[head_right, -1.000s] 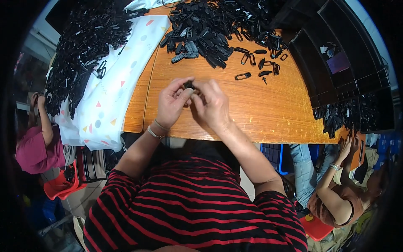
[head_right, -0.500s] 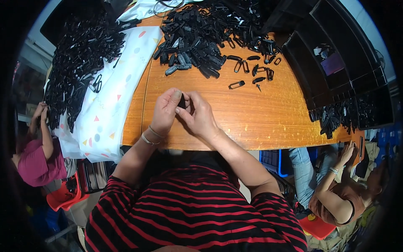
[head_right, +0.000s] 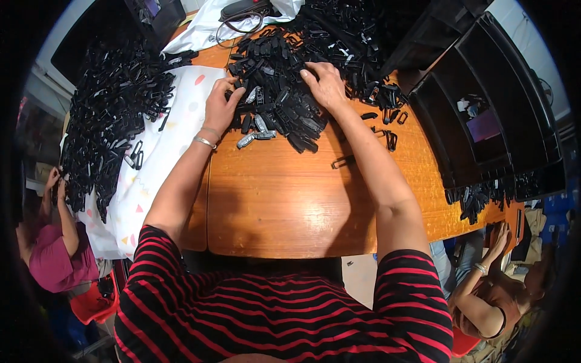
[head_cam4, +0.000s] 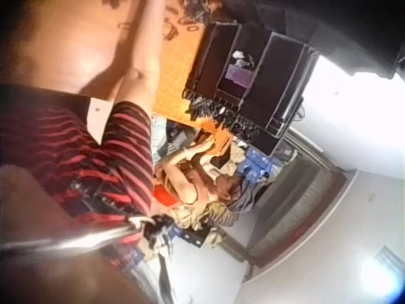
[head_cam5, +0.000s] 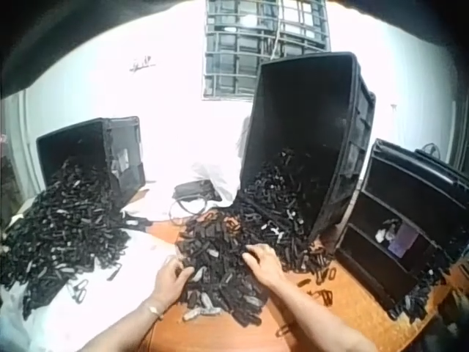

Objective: Manually snapping together small black plastic buckle components on a wooden assembly table.

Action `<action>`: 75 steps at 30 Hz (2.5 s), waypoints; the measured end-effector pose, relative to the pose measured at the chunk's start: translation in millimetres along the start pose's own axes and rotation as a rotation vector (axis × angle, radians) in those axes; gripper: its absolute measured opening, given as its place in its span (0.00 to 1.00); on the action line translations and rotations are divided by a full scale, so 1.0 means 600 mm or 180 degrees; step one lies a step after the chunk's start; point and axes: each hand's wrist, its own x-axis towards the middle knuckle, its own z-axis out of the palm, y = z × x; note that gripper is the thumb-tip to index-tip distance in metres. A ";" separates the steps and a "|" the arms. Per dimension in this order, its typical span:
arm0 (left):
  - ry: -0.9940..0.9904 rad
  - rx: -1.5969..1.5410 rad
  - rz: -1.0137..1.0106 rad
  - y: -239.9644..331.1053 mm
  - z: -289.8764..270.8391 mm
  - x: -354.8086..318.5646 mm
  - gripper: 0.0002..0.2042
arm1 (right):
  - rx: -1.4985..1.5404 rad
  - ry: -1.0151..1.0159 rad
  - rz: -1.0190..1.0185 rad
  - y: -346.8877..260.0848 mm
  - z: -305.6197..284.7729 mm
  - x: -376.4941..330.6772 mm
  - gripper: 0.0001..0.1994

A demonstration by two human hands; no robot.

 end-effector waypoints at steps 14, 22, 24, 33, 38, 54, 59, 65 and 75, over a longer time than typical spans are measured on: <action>-0.0634 -0.0515 0.0114 0.058 -0.021 -0.061 0.14 | -0.0086 -0.0191 0.0102 -0.102 0.033 -0.089 0.21; -0.0689 -0.0925 -0.0408 0.098 -0.095 -0.149 0.13 | 0.0197 -0.0915 -0.0349 -0.150 -0.014 -0.151 0.23; -0.0497 -0.1219 -0.0737 0.097 -0.109 -0.162 0.12 | 0.0199 -0.0930 -0.0536 -0.147 -0.029 -0.129 0.19; -0.0193 -0.1932 -0.1368 0.068 -0.107 -0.162 0.12 | -0.1863 -0.0590 -0.0286 0.003 0.005 0.156 0.20; -0.0264 -0.1768 -0.1380 0.067 -0.105 -0.161 0.10 | -0.2142 -0.1596 0.0473 0.032 0.042 0.210 0.29; -0.0263 -0.1942 -0.1422 0.053 -0.107 -0.155 0.10 | -0.1263 -0.1095 -0.0569 -0.014 -0.089 -0.049 0.18; -0.0256 -0.1658 -0.1389 0.049 -0.106 -0.159 0.09 | -0.1195 -0.1200 -0.0682 -0.036 -0.139 -0.095 0.18; -0.0299 -0.1570 -0.1400 0.055 -0.111 -0.159 0.09 | -0.1070 -0.0904 -0.0070 -0.023 -0.152 -0.022 0.18; -0.0325 -0.1639 -0.1370 0.061 -0.108 -0.158 0.08 | -0.2314 -0.0692 0.0007 0.080 -0.031 0.065 0.19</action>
